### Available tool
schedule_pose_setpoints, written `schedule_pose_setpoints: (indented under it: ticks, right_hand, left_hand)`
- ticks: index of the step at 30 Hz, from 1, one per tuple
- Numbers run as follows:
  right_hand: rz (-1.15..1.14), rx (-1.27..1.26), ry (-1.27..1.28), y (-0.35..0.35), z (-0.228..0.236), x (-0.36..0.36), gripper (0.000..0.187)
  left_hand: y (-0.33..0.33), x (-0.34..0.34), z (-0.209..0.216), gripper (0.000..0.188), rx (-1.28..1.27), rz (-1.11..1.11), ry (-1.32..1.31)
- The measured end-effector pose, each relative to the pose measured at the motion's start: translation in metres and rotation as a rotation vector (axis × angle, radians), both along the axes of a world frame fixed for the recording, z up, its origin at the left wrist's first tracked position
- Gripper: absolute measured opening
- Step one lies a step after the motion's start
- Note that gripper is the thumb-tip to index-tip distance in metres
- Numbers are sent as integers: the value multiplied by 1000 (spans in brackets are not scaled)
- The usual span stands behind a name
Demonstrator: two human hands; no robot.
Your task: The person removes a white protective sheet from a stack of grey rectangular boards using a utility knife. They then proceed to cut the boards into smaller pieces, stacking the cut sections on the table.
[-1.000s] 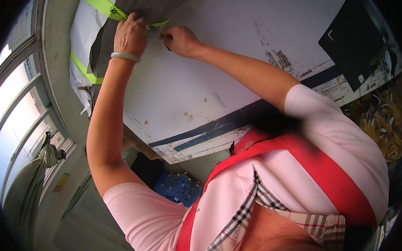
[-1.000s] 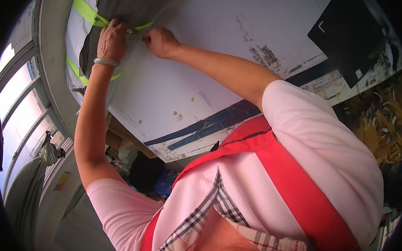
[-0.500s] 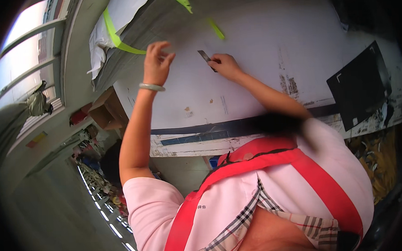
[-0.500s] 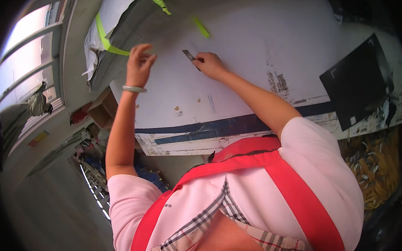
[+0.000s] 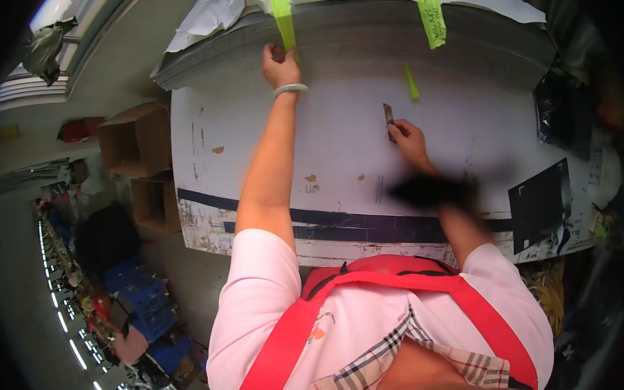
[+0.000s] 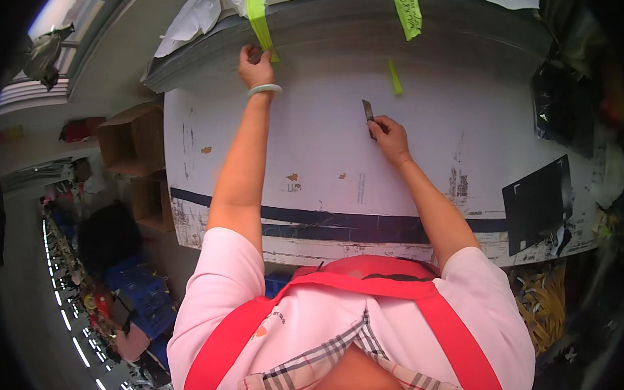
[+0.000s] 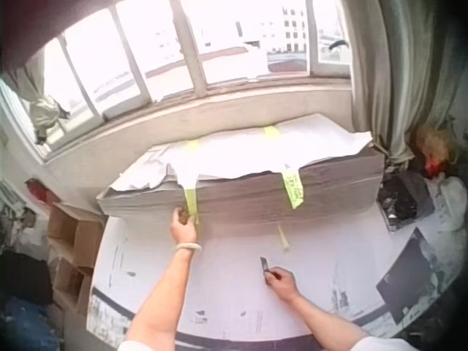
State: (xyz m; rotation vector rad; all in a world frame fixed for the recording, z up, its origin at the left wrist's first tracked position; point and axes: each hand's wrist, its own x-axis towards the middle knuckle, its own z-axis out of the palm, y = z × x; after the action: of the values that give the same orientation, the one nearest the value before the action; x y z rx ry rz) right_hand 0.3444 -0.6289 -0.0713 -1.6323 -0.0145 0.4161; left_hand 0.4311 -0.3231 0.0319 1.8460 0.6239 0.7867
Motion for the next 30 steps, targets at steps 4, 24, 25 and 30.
schedule_pose_setpoints:
  ticks: [4, 24, 25, 30]
  right_hand:
    - [-96, -3, 102, 0, 1, 13, 21]
    - [-11, -109, -161, 134, 77, 51, 21]
    - [11, -135, -221, 140, 91, 61, 21]
    - [125, -311, -448, 154, 145, 95, 17]
  left_hand:
    - [-8, -3, 2, 34, 97, -148, -1]
    - [14, -24, 8, 43, -160, -309, -34]
    - [13, -22, 1, 44, -107, -294, -35]
    - [-1, -26, -18, 41, 69, -106, -104]
